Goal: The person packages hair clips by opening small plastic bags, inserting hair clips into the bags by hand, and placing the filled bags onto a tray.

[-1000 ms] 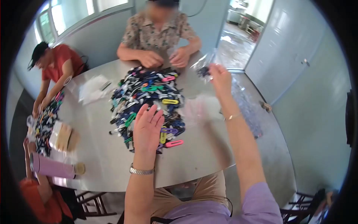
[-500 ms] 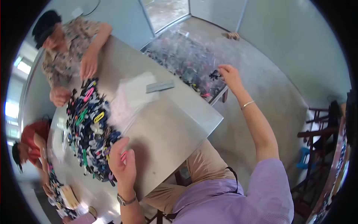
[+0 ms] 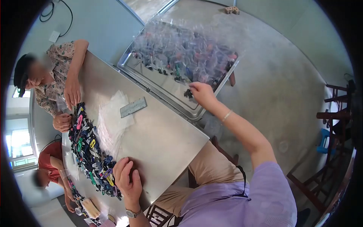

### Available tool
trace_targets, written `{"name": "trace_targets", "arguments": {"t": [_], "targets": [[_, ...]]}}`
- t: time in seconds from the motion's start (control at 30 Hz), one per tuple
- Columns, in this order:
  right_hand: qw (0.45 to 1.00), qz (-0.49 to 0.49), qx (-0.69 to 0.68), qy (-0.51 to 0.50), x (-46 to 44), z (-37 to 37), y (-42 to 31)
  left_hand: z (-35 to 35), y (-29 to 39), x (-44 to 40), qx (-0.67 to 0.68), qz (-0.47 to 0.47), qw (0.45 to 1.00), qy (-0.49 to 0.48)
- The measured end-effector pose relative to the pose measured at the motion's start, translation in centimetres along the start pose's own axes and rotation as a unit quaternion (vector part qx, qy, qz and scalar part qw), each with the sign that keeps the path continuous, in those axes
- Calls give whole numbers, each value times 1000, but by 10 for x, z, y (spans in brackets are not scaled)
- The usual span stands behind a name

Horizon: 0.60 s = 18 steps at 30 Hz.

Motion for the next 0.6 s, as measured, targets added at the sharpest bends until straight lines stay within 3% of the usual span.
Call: {"name": "trace_targets", "arguments": {"t": [0.07,0.17,0.4,0.6], "targets": [[1000,-27,11,2,-11,-8,-1,1,0,0,-2,0,1000,-1],[988,-21,-9,150,-11,13,0,3,-2,-1,5,16,1000,5],[966,-40,-252,36,24,49,8,7,-1,-3,27,4,999,34],[971,72,-225,35,41,97,-126,15,-6,9,47,-21,994,95]]}}
Point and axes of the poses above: each hand's wrist, its own x-axis away from the middle knuckle, its own z-axis out of the back of the hand, y = z × x, the point moved 8 cm from there along -x, towards the middle knuckle, and after that the axes turned 11 degrees about -z, right-handed, at the moved point
